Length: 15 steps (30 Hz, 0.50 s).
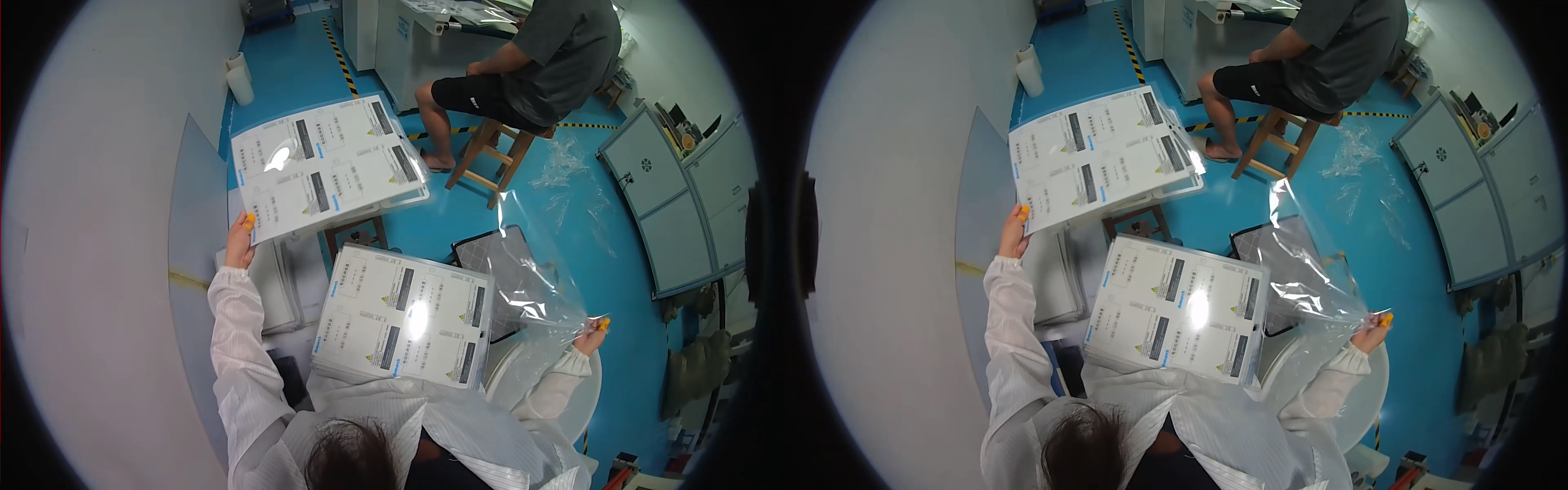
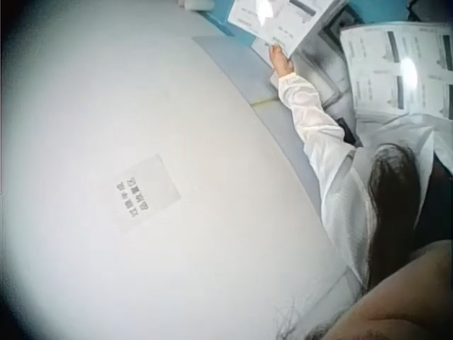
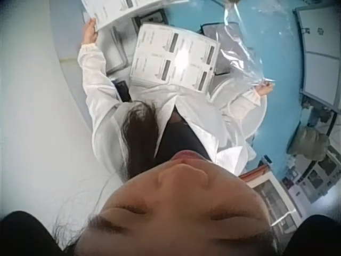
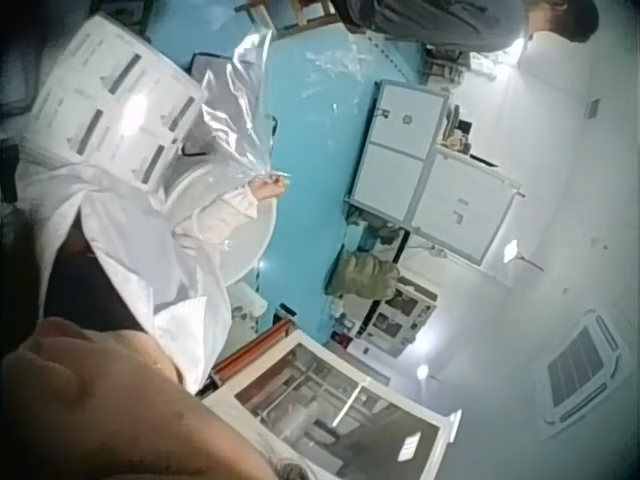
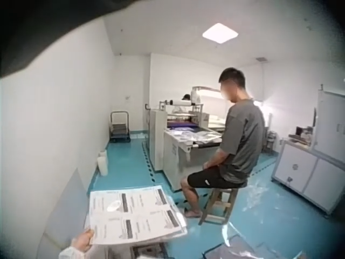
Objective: The recorder is sorting printed labels and placing them into clear plastic protective bags.
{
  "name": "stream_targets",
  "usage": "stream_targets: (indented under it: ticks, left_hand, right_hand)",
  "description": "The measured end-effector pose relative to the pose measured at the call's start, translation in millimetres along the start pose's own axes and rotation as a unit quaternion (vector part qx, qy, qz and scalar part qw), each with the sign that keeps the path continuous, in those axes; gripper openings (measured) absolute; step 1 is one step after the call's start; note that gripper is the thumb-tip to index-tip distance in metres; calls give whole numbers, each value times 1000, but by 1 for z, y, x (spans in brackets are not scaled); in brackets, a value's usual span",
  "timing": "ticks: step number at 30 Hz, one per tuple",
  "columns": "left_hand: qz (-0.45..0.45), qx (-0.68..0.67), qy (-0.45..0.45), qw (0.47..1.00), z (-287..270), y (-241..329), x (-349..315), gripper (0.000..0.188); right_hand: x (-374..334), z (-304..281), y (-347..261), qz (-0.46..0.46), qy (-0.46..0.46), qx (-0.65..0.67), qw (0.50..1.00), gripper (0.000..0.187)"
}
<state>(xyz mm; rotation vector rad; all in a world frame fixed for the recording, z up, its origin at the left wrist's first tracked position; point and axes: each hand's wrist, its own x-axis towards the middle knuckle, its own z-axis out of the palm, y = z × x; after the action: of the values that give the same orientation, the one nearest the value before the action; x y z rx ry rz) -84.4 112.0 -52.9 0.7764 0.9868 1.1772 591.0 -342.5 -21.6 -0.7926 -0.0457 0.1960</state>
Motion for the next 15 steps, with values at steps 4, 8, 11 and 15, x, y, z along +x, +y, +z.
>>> stream_targets:
  ticks: [4,8,11,15]
  left_hand:
    - [2,47,32,998,34,-2,30,29]
    - [78,304,127,941,36,3,54,29]
    - [172,549,197,794,36,8,36,34]
    - [144,552,77,818,35,19,-8,30]
  right_hand:
    - [-39,15,-3,-8,-34,-15,999,22]
    - [-74,80,-11,-10,-109,-6,994,19]
    - [-114,138,-20,-83,-86,-178,977,18]
    - [-146,177,7,-78,-188,-277,939,26]
